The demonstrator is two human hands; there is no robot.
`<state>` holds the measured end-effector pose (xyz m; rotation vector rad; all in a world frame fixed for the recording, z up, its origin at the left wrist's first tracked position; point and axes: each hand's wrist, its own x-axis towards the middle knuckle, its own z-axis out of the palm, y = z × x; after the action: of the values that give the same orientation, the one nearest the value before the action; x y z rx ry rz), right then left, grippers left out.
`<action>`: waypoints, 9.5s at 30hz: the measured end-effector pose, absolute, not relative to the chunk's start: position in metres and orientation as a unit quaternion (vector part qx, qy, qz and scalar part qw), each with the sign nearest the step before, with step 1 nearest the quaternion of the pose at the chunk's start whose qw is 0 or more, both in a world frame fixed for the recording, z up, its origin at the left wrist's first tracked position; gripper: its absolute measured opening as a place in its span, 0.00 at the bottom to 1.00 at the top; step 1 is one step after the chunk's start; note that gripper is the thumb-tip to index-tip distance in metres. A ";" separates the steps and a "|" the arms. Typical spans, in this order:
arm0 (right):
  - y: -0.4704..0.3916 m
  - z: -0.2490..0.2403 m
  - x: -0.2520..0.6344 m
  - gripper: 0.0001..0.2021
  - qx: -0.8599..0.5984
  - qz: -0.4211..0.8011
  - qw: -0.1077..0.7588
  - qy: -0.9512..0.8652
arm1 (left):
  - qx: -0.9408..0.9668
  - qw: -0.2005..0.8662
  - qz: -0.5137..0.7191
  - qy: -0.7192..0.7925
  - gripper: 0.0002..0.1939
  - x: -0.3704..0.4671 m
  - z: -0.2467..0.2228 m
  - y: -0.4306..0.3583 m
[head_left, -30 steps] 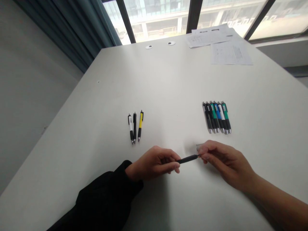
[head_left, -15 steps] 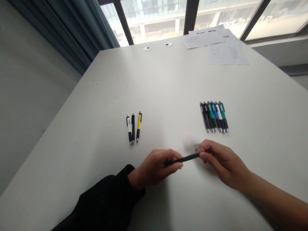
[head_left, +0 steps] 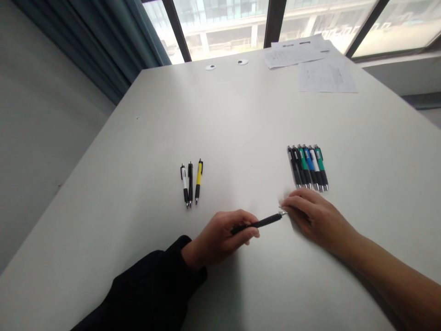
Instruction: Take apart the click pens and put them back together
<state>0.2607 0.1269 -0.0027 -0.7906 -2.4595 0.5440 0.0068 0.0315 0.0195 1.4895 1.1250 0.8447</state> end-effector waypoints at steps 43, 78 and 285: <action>0.111 0.013 0.263 0.15 -0.201 0.294 0.320 -0.878 | 0.710 0.395 0.308 0.495 0.07 0.003 0.011 0.033; 0.107 0.012 0.260 0.12 -0.225 0.330 0.285 -0.871 | 0.727 0.406 0.288 0.472 0.08 0.000 0.013 0.032; 0.129 0.000 0.248 0.21 -0.520 0.005 0.074 -0.851 | 0.500 0.520 0.448 0.528 0.20 0.022 -0.003 0.063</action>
<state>0.2482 0.1292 0.0002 -1.5598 -2.5546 0.0140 0.0215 0.0627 -0.0028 1.1996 1.2656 1.0729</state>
